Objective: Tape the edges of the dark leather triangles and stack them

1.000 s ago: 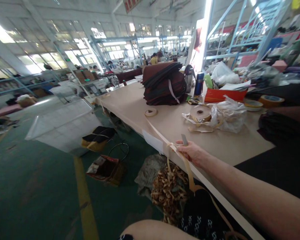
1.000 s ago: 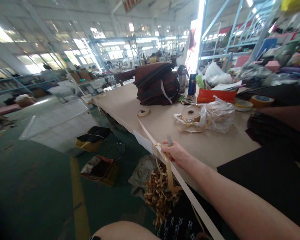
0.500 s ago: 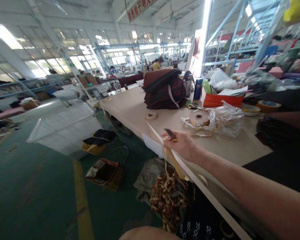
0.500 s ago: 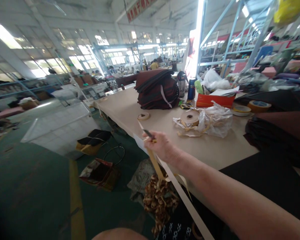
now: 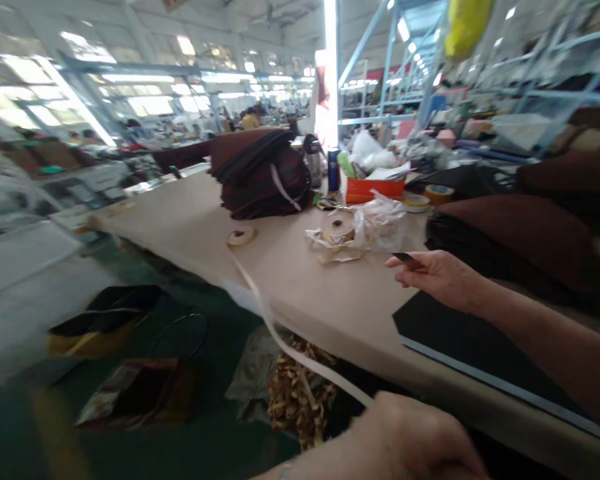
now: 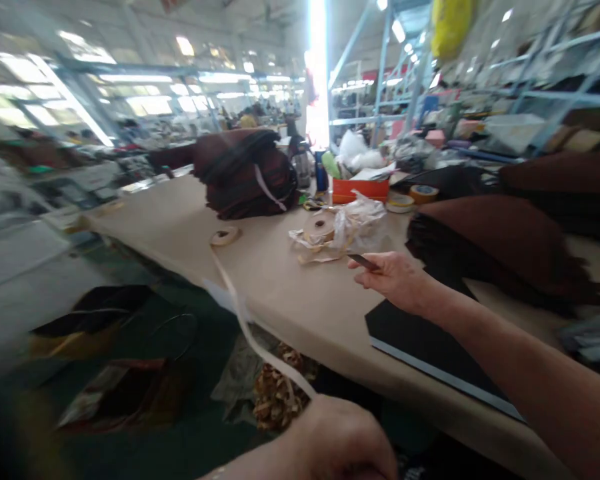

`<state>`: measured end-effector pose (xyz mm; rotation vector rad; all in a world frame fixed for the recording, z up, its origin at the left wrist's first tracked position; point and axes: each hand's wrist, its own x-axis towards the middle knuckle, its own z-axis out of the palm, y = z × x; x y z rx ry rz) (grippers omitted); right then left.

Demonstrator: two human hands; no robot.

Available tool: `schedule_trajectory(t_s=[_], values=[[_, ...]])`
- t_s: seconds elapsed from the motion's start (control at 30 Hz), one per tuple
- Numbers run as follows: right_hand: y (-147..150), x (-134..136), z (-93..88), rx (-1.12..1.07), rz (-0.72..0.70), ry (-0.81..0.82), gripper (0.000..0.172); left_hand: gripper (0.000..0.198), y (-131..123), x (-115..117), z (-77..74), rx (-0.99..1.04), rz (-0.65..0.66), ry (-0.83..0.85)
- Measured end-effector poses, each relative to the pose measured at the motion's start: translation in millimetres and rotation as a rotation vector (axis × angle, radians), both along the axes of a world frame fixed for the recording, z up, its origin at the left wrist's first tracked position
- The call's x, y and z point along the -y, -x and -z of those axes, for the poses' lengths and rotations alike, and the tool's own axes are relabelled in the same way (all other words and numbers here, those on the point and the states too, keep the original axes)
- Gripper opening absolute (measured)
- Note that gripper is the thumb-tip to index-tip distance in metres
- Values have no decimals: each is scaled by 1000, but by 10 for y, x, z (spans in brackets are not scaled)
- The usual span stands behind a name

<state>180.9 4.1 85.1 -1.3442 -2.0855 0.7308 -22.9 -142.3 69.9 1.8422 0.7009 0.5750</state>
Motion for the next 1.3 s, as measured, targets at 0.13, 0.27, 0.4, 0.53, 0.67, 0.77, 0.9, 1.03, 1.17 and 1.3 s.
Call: schedule_trajectory(t_s=[0.13, 0.27, 0.4, 0.53, 0.67, 0.77, 0.9, 1.03, 1.17, 1.3], values=[[-1258, 310, 591, 365, 323, -125, 30, 22, -17, -631, 167, -53, -267, 83], [-1946, 573, 980, 717, 467, -137, 31, 22, -116, -1141, 361, -184, -298, 127], [-2131, 533, 1026, 748, 402, -83, 30, 22, -512, -1400, 549, -286, -238, -42], [-2100, 551, 1037, 662, 345, 24, 30, 17, -908, -1508, 725, -390, -41, -329], [-2023, 910, 1128, 527, 403, 59, 25, 17, -1011, -1541, 831, -500, 34, -351], [-1892, 1338, 1192, 475, 384, 75, 24, 21, -936, -1549, 894, -532, 105, -365], [-1625, 1808, 1181, 465, 332, 173, 26, 24, -840, -1574, 971, -519, 205, -360], [-1498, 1892, 1023, 364, 339, 395, 21, 26, -922, -1564, 926, -517, 165, -274], [-1582, 1623, 798, 55, 458, 487, 17, 25, -1165, -1441, 693, -492, 68, 103], [-1546, 1267, 707, -309, 555, 474, 19, 18, -1390, -1334, 533, -344, 22, 420]])
